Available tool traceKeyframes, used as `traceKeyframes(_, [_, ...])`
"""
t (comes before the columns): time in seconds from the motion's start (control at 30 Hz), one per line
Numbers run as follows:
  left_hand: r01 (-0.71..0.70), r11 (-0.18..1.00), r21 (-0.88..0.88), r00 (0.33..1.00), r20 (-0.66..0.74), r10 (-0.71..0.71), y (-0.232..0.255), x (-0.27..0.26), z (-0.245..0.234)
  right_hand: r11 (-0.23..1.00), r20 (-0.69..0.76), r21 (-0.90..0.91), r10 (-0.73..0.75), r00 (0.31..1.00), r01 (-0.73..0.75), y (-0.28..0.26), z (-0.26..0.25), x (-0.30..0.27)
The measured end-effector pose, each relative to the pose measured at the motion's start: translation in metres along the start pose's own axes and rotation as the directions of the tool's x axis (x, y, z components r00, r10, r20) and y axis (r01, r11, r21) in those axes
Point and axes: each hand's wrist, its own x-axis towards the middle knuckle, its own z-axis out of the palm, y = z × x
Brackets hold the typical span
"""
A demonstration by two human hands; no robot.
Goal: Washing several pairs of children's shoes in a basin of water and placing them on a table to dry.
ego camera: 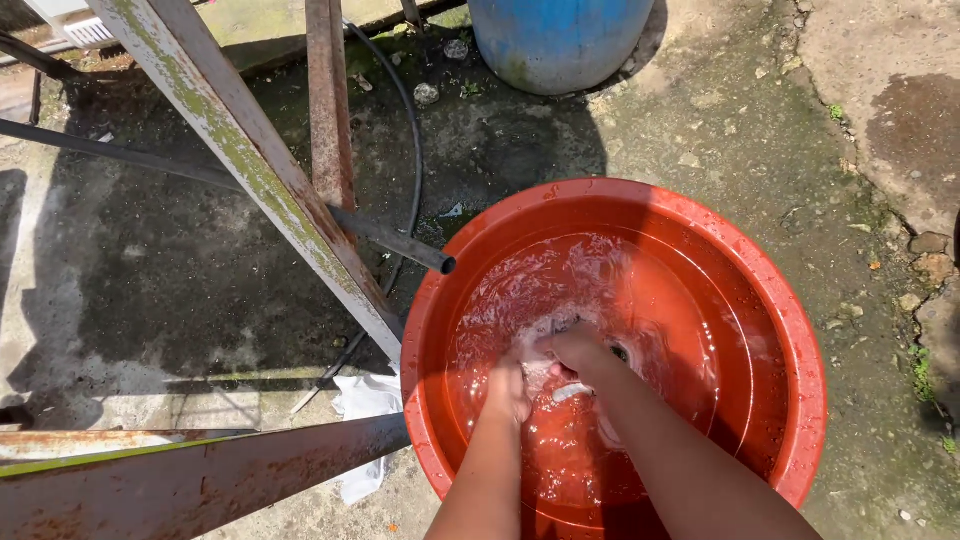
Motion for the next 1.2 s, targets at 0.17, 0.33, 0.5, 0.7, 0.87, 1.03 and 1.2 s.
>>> traceKeyframes(0.17, [0.281,0.941,0.187,0.858,0.390,-0.334,-0.025,0.070,-0.033,0.975,0.522,-0.220,0.134,0.842,-0.018,0.005,-0.031,-0.016])
traceKeyframes(0.33, [0.139,0.929,0.343,0.204,0.908,-0.366,-0.041,0.102,-0.045,0.796,0.423,-0.548,-0.001,0.906,0.257,0.020,-0.015,-0.017])
traceKeyframes(0.5, [0.564,0.776,0.281,0.738,0.251,-0.627,-0.043,0.043,-0.049,0.711,0.364,-0.615,-0.127,0.923,0.341,0.059,-0.004,-0.032])
traceKeyframes(0.7, [0.502,0.799,0.333,0.648,0.467,-0.601,-0.002,-0.038,-0.035,0.901,0.502,-0.295,-0.138,0.854,0.319,0.071,-0.034,-0.072])
traceKeyframes(0.87, [0.175,0.978,0.113,0.859,0.469,-0.207,-0.008,-0.069,-0.017,0.754,0.194,-0.300,-0.551,0.812,0.584,0.056,-0.038,-0.102])
traceKeyframes(1.03, [-0.057,0.981,0.188,0.981,0.194,0.020,0.004,-0.068,-0.018,0.208,0.252,-0.815,-0.714,0.654,0.541,0.058,-0.074,-0.106])
traceKeyframes(1.2, [-0.201,0.802,0.563,0.952,-0.079,0.295,-0.009,-0.065,-0.009,0.293,0.098,-0.940,-0.253,0.962,0.173,0.080,-0.082,-0.086])
